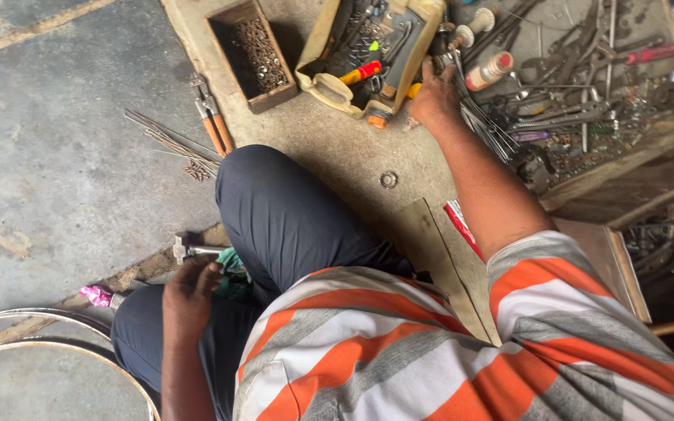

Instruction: The person sits on the floor and uses a hammer to strike the ends of thin metal rods placed on a metal bar. They then wipe the rods with a cloth, pick up a small metal ring, and open a small container to examine its contents.

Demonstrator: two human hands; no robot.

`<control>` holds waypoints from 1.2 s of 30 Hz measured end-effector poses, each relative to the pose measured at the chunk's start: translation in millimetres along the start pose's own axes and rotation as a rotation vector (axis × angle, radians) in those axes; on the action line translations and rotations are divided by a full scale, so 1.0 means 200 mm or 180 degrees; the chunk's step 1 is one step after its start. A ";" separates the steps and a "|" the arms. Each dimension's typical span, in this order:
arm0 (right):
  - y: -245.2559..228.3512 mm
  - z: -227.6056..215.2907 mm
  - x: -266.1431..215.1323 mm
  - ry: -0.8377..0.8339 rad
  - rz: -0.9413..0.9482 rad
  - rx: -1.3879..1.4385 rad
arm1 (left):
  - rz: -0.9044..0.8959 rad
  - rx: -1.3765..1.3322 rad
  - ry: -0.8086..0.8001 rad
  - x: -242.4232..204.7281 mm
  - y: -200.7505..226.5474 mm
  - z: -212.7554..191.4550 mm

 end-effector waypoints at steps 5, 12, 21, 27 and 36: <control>0.03 0.04 -0.12 -0.0010 -0.0430 -0.0214 | -0.0367 0.0647 0.0012 -0.05 -0.02 0.01; 0.04 0.09 -0.61 0.0675 -0.1492 0.0230 | 0.0185 0.0810 -0.0097 0.00 0.04 0.13; 0.33 -0.01 -0.47 0.1596 -0.1320 -0.0215 | 0.0145 0.1081 -0.0129 -0.01 0.03 0.13; 0.54 -0.01 -0.28 0.1210 -0.1225 -0.0487 | 0.0110 0.1111 0.0064 -0.06 0.04 0.07; 0.58 0.00 -0.39 0.1016 -0.0448 0.0636 | 0.0262 0.1174 -0.0017 -0.03 0.11 0.09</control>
Point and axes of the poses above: each hand's wrist, its own x-axis towards the middle knuckle, its own z-axis out of the palm, y = z × x, the point moved 5 cm from there along x, towards the middle knuckle, and after that the axes turned 1 degree about -z, right-handed, at the moved point
